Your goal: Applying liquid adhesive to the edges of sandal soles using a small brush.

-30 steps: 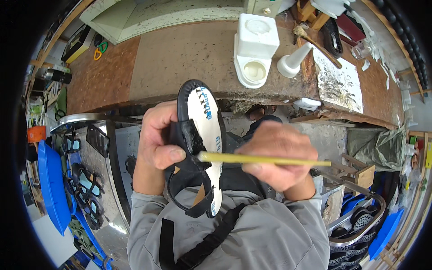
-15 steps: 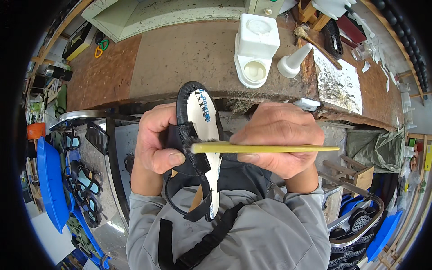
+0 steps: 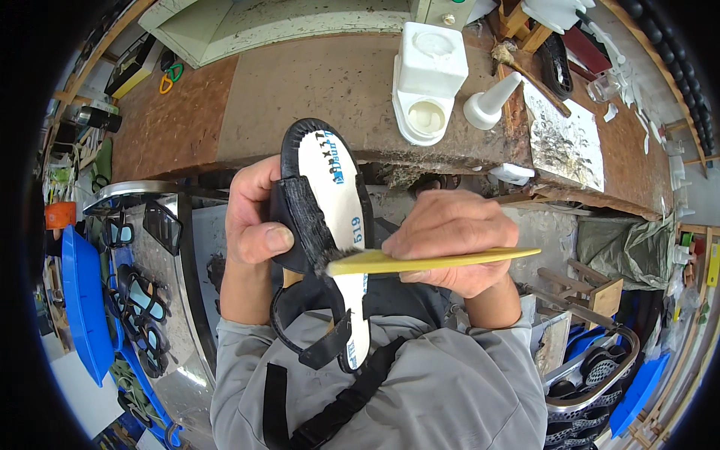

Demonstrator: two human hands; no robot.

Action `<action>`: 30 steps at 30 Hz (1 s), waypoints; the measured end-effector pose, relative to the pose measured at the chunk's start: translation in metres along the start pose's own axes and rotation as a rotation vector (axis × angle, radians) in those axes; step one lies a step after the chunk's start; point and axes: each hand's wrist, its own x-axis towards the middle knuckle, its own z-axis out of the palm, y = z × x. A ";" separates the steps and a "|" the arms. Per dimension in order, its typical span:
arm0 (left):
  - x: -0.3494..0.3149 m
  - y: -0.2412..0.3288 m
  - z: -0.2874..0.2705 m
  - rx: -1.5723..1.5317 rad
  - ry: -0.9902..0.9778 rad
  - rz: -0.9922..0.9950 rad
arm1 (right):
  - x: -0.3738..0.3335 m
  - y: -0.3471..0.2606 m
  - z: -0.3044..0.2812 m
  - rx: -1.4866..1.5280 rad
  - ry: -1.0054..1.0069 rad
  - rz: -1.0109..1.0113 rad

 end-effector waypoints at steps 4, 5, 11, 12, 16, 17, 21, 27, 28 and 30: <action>-0.001 -0.004 -0.011 -0.120 0.099 -0.053 | -0.023 0.009 -0.031 0.026 0.067 0.170; -0.003 -0.010 -0.025 -0.053 0.050 -0.011 | -0.028 0.012 -0.039 0.051 0.215 0.302; -0.009 -0.032 -0.057 0.059 0.157 -0.133 | -0.027 0.075 -0.072 -0.400 0.520 0.659; -0.009 -0.037 -0.060 0.070 0.174 -0.144 | -0.031 0.084 -0.075 -0.458 0.478 0.666; -0.006 -0.051 -0.070 0.063 0.204 -0.169 | -0.031 0.105 -0.083 -0.744 0.384 0.508; -0.003 -0.054 -0.071 0.062 0.203 -0.173 | -0.029 0.108 -0.084 -0.743 0.386 0.512; 0.008 -0.064 -0.077 0.039 0.214 -0.194 | -0.028 0.118 -0.091 -0.750 0.297 0.568; 0.023 -0.074 -0.083 0.022 0.206 -0.199 | -0.025 0.113 -0.101 -0.385 0.419 0.791; 0.024 -0.074 -0.084 0.023 0.197 -0.185 | -0.023 0.110 -0.103 -0.252 0.465 0.816; 0.028 -0.071 -0.082 0.010 0.201 -0.189 | -0.016 0.110 -0.098 -0.391 0.441 0.812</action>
